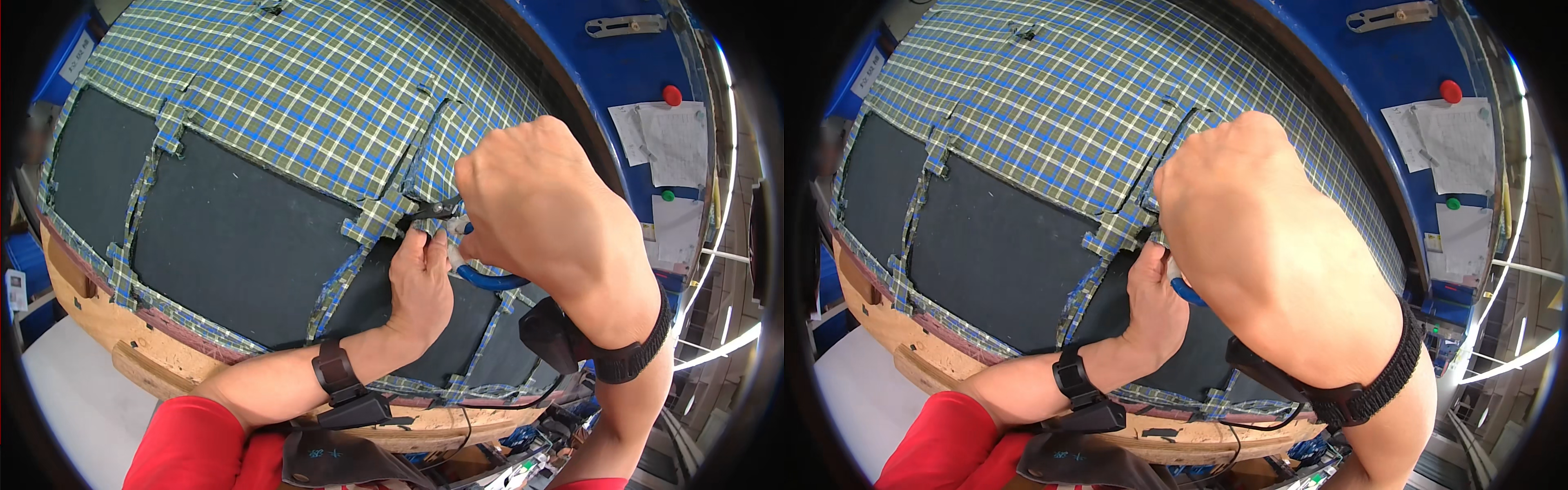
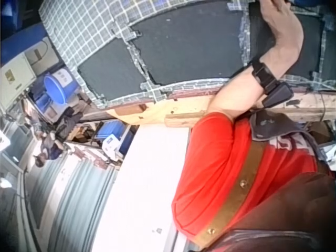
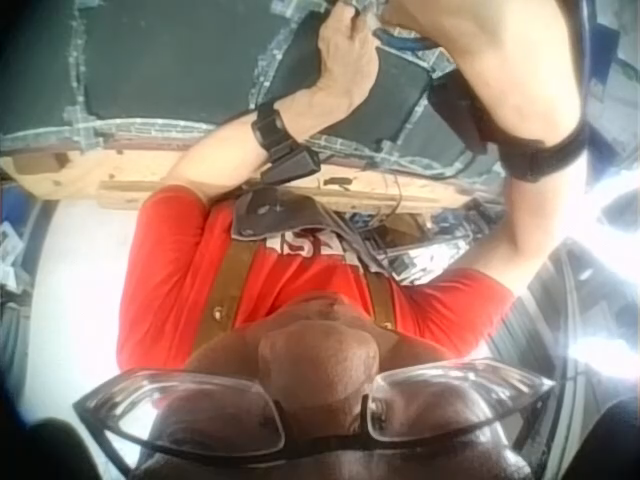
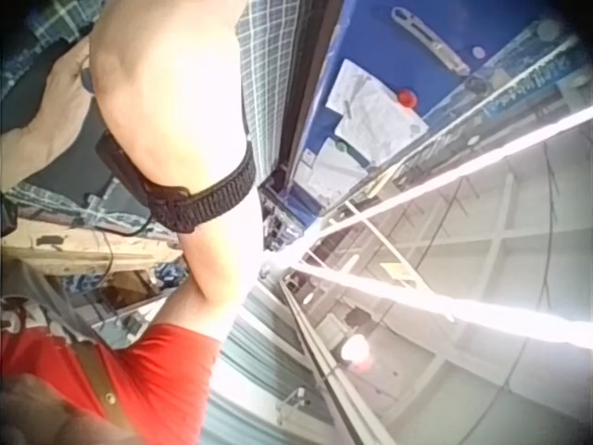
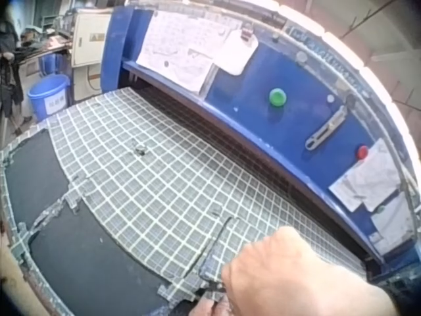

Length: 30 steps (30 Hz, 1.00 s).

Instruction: Cut pieces of plaid fabric from a larger sheet and stack them.

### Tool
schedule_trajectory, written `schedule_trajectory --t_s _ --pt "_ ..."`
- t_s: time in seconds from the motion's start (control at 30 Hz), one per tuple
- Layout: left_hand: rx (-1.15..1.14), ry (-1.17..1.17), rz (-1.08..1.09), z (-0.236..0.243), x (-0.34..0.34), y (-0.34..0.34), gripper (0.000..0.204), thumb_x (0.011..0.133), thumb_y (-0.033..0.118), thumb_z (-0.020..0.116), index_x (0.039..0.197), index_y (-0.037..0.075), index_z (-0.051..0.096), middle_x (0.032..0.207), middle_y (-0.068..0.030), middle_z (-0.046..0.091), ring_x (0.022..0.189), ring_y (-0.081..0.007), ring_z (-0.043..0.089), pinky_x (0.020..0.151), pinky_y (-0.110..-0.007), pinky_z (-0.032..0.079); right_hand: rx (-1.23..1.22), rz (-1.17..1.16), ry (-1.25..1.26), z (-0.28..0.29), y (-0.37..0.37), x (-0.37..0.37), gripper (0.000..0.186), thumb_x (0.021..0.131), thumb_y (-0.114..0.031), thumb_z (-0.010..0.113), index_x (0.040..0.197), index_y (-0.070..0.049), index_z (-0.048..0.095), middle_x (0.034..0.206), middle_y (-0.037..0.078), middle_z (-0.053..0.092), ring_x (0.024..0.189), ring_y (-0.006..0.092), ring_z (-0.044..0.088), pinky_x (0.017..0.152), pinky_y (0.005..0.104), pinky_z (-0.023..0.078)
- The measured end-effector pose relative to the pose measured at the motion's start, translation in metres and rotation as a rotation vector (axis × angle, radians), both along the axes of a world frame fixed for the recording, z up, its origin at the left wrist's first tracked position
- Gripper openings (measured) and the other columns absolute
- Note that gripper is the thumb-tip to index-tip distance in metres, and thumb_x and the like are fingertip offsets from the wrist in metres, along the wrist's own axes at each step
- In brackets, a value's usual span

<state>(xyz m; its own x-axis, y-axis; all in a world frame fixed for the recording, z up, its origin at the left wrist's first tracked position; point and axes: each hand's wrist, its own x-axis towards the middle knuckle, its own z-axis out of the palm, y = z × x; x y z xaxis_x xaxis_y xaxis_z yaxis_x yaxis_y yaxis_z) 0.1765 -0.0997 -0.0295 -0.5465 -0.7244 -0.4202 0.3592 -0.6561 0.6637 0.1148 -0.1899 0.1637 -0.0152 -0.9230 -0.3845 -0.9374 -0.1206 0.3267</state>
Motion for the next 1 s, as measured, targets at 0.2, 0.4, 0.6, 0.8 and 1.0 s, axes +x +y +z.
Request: schedule_trajectory --t_s 0.2,0.4,0.6,0.8,1.0 --pt "0.038 0.092 0.025 0.002 -0.004 0.003 0.013 0.107 0.009 0.051 0.098 0.003 0.057 0.079 0.0004 0.052 0.068 -0.0078 0.045 0.062 -0.028 0.041 0.02 -0.036 0.02 -0.003 -0.007 -0.001 0.02 0.067 -0.02 0.079 0.065 -0.004 0.068 0.063 0.013 0.064 0.065 0.0297 0.065 0.07 0.0366 0.048" --pt "0.048 0.097 -0.026 0.001 -0.006 0.01 0.013 0.108 0.01 0.051 0.102 0.001 0.058 0.091 -0.0019 0.057 0.078 -0.009 0.053 0.074 -0.028 0.053 0.041 -0.068 0.051 0.002 -0.009 0.004 0.016 0.068 -0.017 0.078 0.066 -0.005 0.067 0.064 0.012 0.064 0.066 0.0279 0.065 0.073 0.0356 0.046" --pt "-0.039 -0.093 -0.088 0.009 0.005 -0.004 0.016 0.109 0.011 0.049 0.109 -0.001 0.06 0.093 -0.0054 0.062 0.079 -0.0114 0.058 0.077 -0.032 0.056 0.065 -0.026 0.036 0.015 0.02 0.004 0.013 0.069 -0.015 0.077 0.067 -0.007 0.067 0.064 0.01 0.064 0.067 0.026 0.064 0.076 0.0346 0.045" --pt "0.011 -0.098 -0.089 0.009 0.005 -0.004 0.017 0.109 0.011 0.05 0.107 -0.001 0.06 0.092 -0.007 0.063 0.078 -0.0126 0.059 0.076 -0.032 0.057 0.121 -0.028 0.091 0.007 0.02 0.006 0.014 0.068 -0.014 0.078 0.068 -0.006 0.067 0.066 0.011 0.065 0.069 0.027 0.065 0.077 0.0361 0.045" --pt "-0.073 -0.149 -0.095 0.007 0.005 -0.002 0.016 0.109 0.011 0.049 0.105 -0.001 0.059 0.09 -0.0067 0.061 0.076 -0.0128 0.057 0.075 -0.033 0.056 0.075 0.027 0.029 0.003 0.019 0.0 0.01 0.069 -0.01 0.075 0.067 -0.006 0.066 0.066 0.012 0.065 0.068 0.0278 0.064 0.076 0.0376 0.045"
